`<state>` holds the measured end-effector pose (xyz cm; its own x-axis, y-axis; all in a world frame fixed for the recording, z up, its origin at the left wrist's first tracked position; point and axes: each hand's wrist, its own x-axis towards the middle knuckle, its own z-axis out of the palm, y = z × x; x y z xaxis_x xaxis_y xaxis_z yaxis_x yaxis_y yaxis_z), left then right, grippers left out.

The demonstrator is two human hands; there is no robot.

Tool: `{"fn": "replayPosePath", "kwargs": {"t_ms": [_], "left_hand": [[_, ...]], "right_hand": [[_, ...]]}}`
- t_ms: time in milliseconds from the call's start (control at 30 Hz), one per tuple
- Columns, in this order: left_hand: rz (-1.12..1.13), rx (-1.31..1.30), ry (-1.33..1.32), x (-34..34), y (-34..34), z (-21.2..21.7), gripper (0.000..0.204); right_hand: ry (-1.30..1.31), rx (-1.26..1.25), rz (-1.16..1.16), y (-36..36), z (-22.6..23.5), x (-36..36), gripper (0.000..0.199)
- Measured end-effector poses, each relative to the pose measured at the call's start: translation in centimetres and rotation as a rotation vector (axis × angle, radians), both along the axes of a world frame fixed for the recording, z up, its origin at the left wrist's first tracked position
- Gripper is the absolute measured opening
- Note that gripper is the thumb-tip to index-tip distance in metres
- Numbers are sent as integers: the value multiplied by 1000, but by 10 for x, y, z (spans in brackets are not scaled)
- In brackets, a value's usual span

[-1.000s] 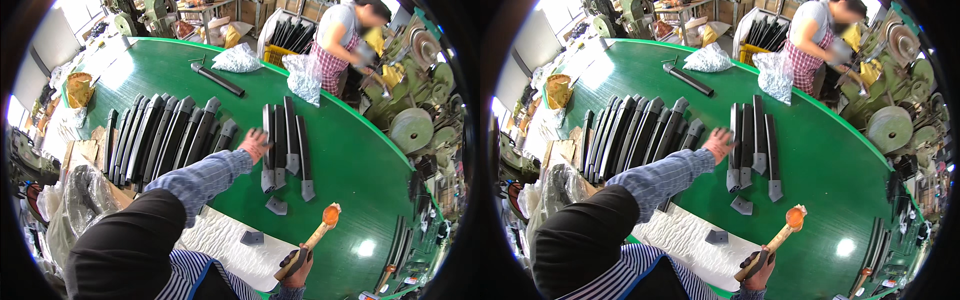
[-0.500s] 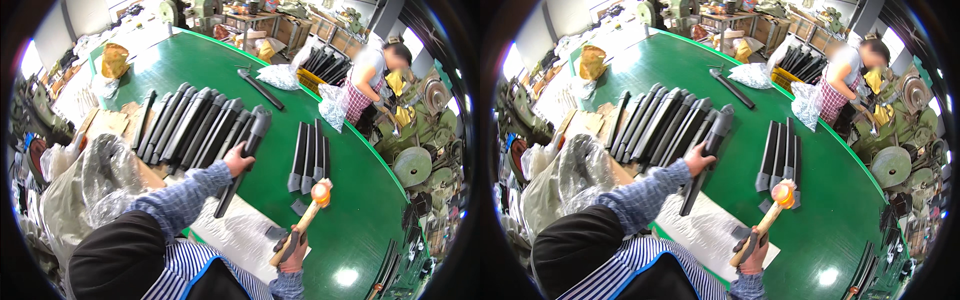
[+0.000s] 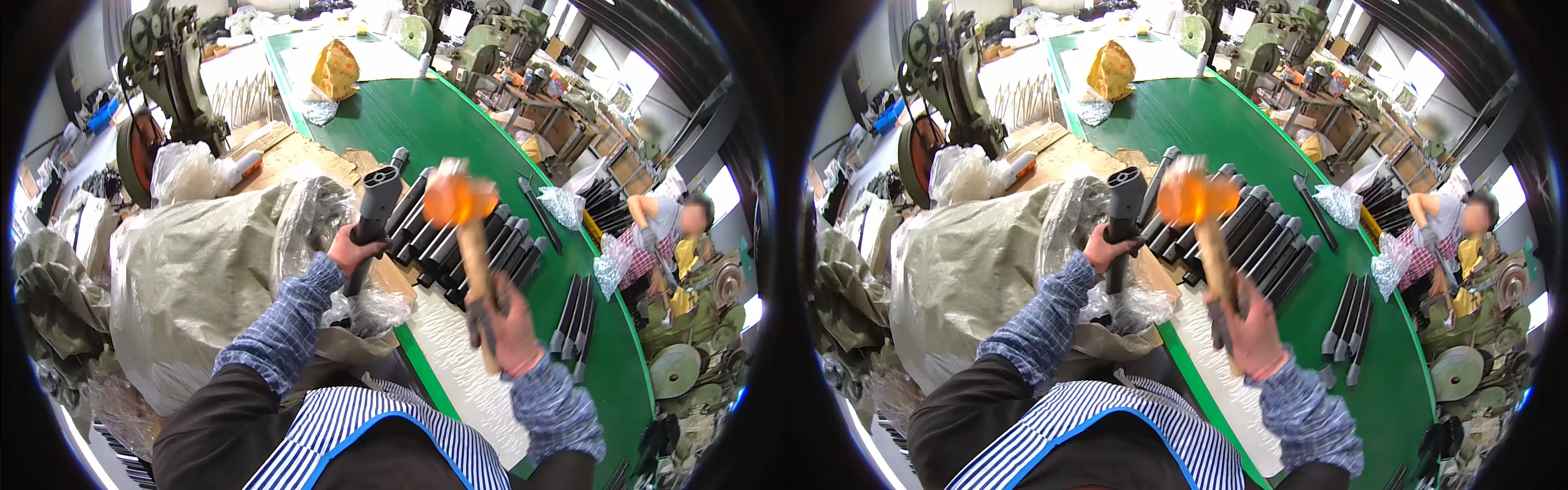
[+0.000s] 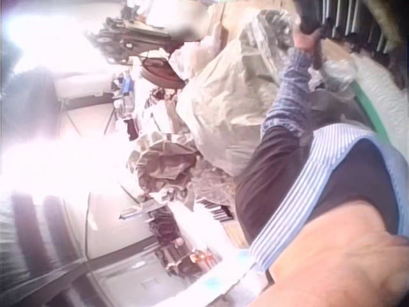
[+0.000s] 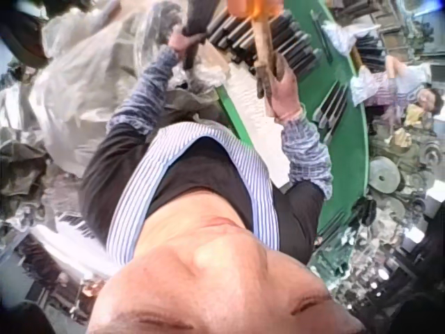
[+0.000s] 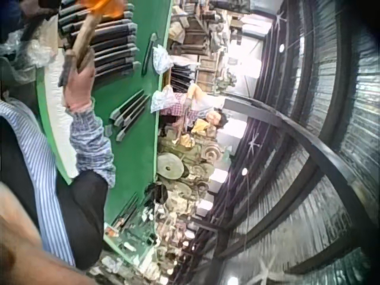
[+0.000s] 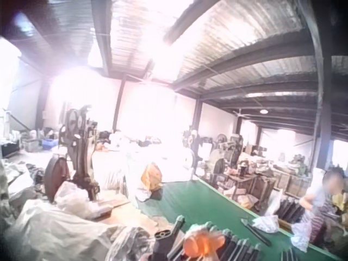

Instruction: The person repeatedly picks up a black cylindrical handle and a gray cap, aligns the cap over the handle end, and taps it into place with a rubber mallet. Completed units are set aside on the green worktable. The process is repeated for multiple handles throughout the clip.

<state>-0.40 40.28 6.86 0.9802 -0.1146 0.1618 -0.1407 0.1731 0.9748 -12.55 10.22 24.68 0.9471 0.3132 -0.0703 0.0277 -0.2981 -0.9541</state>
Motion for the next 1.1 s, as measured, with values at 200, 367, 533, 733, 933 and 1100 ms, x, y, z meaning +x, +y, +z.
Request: {"fn": "replayPosePath", "kwargs": {"t_ms": [200, 367, 533, 733, 933, 1100], "left_hand": [[84, 91, -38, -3, 7, 3, 21], [120, 206, -134, -15, 8, 4, 22], [156, 205, -83, -18, 6, 2, 30], [222, 190, -85, -22, 18, 12, 29], [202, 226, -51, -22, 16, 13, 29], [92, 426, -130, -27, -6, 19, 34]], "right_hand": [[-377, 673, -152, 91, 74, 37, 28], [350, -122, -36, 107, 79, 14, 34], [34, 782, 255, 49, 112, 51, 39], [22, -452, 35, 82, 13, 14, 39], [-180, 441, -80, 70, 96, 28, 25], [-392, -505, 105, 72, 10, 25, 34]]}}
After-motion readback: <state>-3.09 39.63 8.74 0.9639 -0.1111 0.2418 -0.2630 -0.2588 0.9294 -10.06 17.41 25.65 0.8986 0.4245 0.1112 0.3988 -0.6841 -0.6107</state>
